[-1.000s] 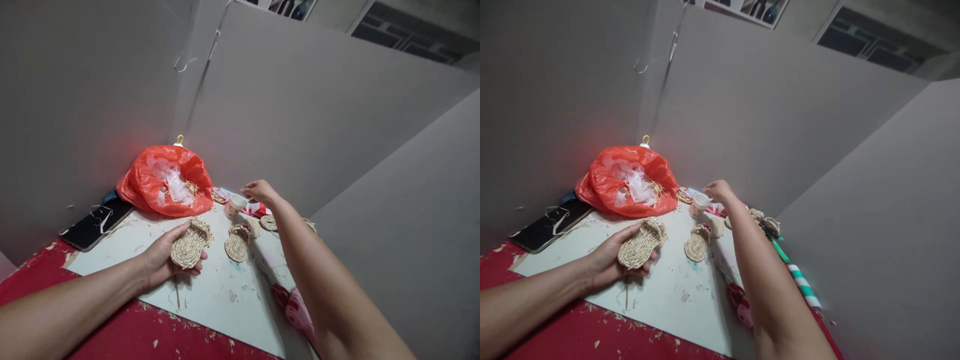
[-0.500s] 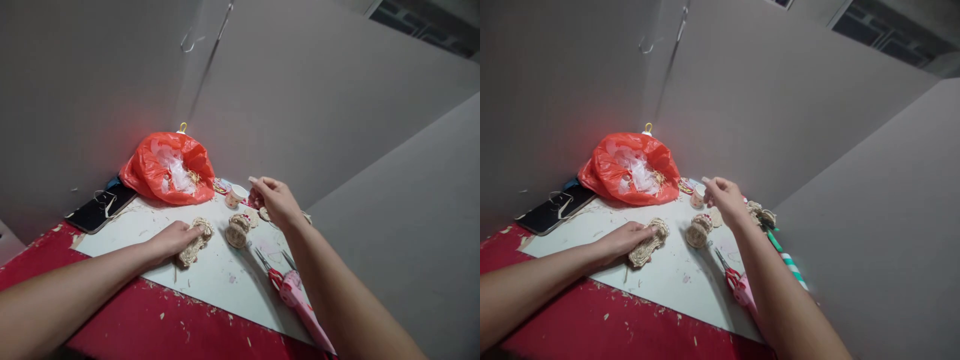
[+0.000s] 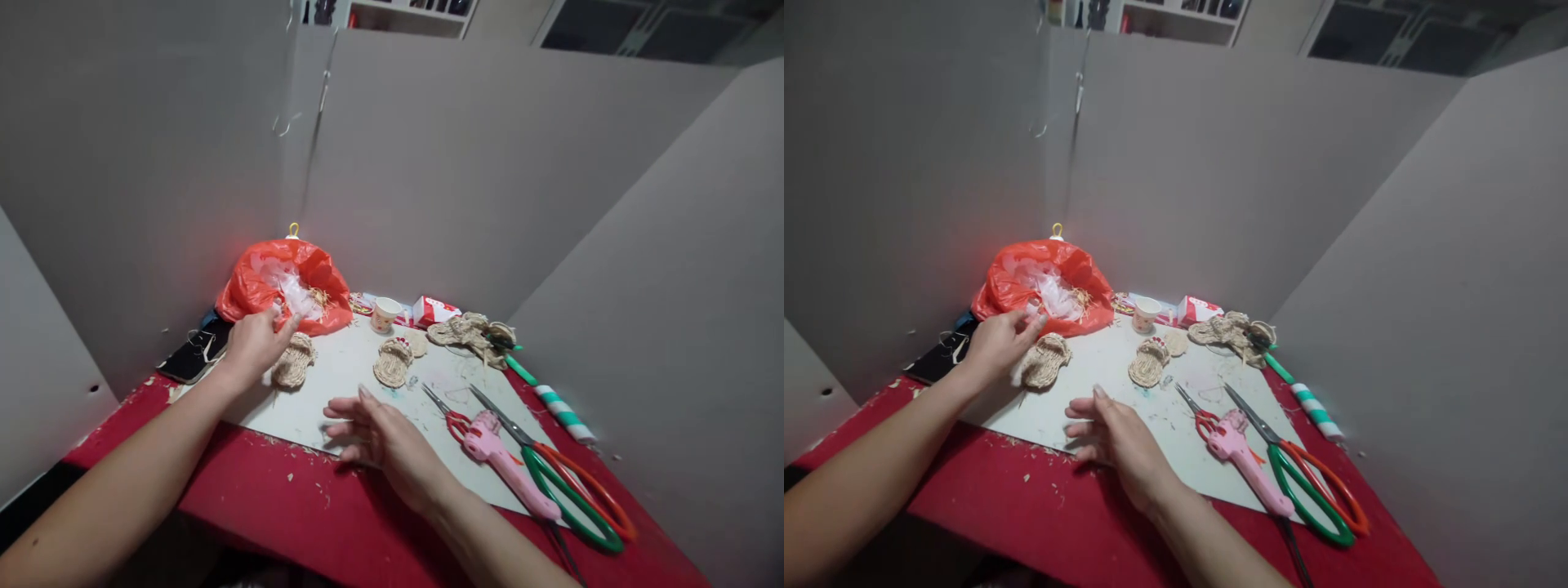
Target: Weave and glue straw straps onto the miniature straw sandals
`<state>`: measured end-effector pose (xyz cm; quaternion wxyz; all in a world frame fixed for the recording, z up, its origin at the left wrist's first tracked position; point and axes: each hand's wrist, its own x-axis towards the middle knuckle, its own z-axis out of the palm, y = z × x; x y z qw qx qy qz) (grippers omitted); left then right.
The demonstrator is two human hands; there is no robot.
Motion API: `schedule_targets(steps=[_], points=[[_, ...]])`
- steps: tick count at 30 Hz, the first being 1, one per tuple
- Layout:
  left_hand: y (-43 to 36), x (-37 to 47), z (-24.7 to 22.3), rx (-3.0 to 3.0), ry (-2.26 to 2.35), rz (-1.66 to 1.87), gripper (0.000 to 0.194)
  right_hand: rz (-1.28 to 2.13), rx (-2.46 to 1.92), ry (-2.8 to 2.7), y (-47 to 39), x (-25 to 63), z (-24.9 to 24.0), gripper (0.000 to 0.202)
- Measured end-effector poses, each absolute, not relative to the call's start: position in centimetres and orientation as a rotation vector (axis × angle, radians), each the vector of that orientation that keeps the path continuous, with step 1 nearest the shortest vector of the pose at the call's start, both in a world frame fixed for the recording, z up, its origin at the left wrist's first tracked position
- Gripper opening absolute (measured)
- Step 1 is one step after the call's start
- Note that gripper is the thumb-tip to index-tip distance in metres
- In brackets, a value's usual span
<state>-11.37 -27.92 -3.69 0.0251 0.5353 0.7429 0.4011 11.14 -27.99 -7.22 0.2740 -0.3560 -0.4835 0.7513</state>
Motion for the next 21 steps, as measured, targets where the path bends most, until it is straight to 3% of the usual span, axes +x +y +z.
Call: schedule_targets(steps=[4,7,17,21], points=[[-31.9,-8.1,-4.2,1.864,1.982,1.423,0.038,2.174,-0.771,-1.110,-30.7,10.8,-7.9,0.047],[-34.7,-4.8,-6.8,2.063,1.746,1.293,0.025,2.296,-0.539,-1.025,-32.2,10.7,-7.8,0.047],[-35.7,-3.0,-8.2,1.627,1.660,1.429,0.046,2.375,-0.162,-0.760,-35.8,9.8,-9.7,0.064],[-35.1,-4.6,-8.4,1.650,1.805,1.435,0.044,2.171,-0.234,-1.000,-36.9,11.4,-10.5,0.061]])
